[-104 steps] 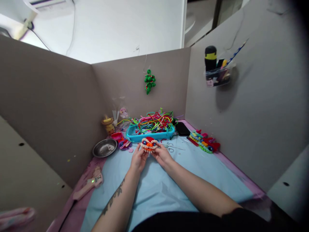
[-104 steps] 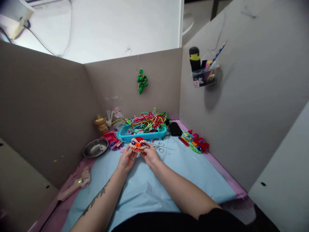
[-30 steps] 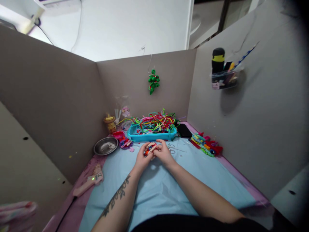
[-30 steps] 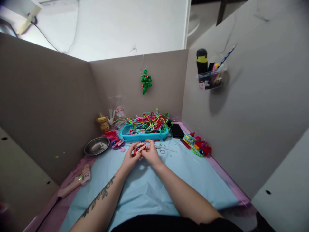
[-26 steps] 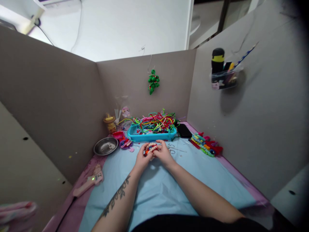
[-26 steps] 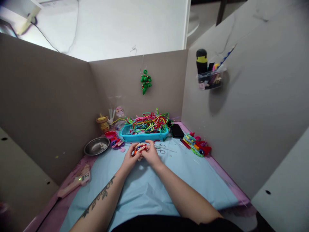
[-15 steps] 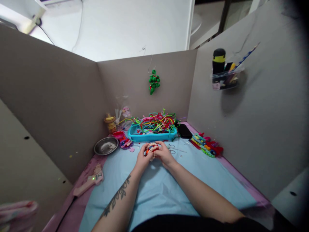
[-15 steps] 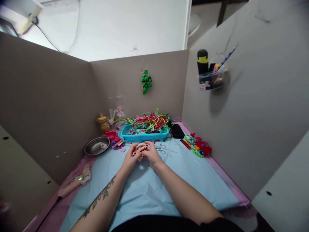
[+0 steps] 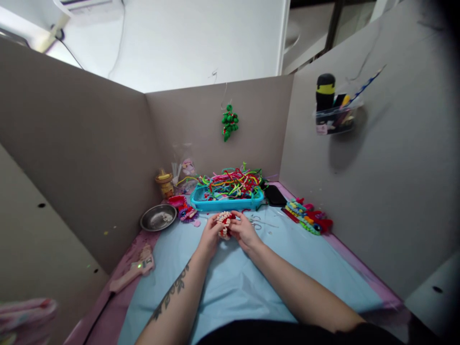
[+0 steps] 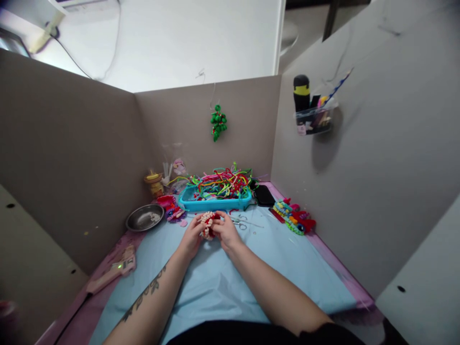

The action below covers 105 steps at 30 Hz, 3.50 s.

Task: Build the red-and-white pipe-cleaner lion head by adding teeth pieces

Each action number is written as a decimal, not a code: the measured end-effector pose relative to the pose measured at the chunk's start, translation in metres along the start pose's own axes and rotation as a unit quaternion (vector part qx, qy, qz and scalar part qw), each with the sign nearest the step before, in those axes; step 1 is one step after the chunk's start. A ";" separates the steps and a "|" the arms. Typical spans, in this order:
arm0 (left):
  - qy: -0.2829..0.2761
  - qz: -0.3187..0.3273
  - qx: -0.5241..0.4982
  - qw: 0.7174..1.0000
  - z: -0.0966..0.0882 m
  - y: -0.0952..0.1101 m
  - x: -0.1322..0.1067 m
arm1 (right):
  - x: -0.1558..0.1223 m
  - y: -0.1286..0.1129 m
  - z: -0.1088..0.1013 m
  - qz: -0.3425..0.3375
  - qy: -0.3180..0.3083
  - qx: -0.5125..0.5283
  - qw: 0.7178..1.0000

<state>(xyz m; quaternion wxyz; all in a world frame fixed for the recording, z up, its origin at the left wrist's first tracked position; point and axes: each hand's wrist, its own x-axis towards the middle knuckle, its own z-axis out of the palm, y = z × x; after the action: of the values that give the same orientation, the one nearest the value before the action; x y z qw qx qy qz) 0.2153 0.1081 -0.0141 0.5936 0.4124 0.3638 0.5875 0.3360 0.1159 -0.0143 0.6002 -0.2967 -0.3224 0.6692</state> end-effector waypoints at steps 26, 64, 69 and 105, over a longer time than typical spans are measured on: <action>0.005 0.010 -0.032 0.999 0.004 0.005 -0.003 | -0.004 0.001 0.005 -0.028 -0.035 0.020 0.999; -0.016 0.060 -0.021 0.998 0.003 0.009 -0.007 | -0.011 -0.004 0.007 -0.088 -0.091 -0.038 0.991; -0.023 0.060 -0.027 0.998 0.005 0.010 -0.009 | -0.010 -0.004 0.008 -0.077 -0.088 -0.035 0.993; 0.019 0.142 0.020 0.989 -0.001 0.009 -0.004 | -0.003 -0.007 0.001 -0.068 -0.101 -0.036 0.992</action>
<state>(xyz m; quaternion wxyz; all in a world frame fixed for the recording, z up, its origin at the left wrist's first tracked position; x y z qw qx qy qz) 0.2103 0.1039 -0.0067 0.4884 0.4609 0.3243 0.6662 0.3401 0.1131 -0.0078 0.5976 -0.2265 -0.4243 0.6415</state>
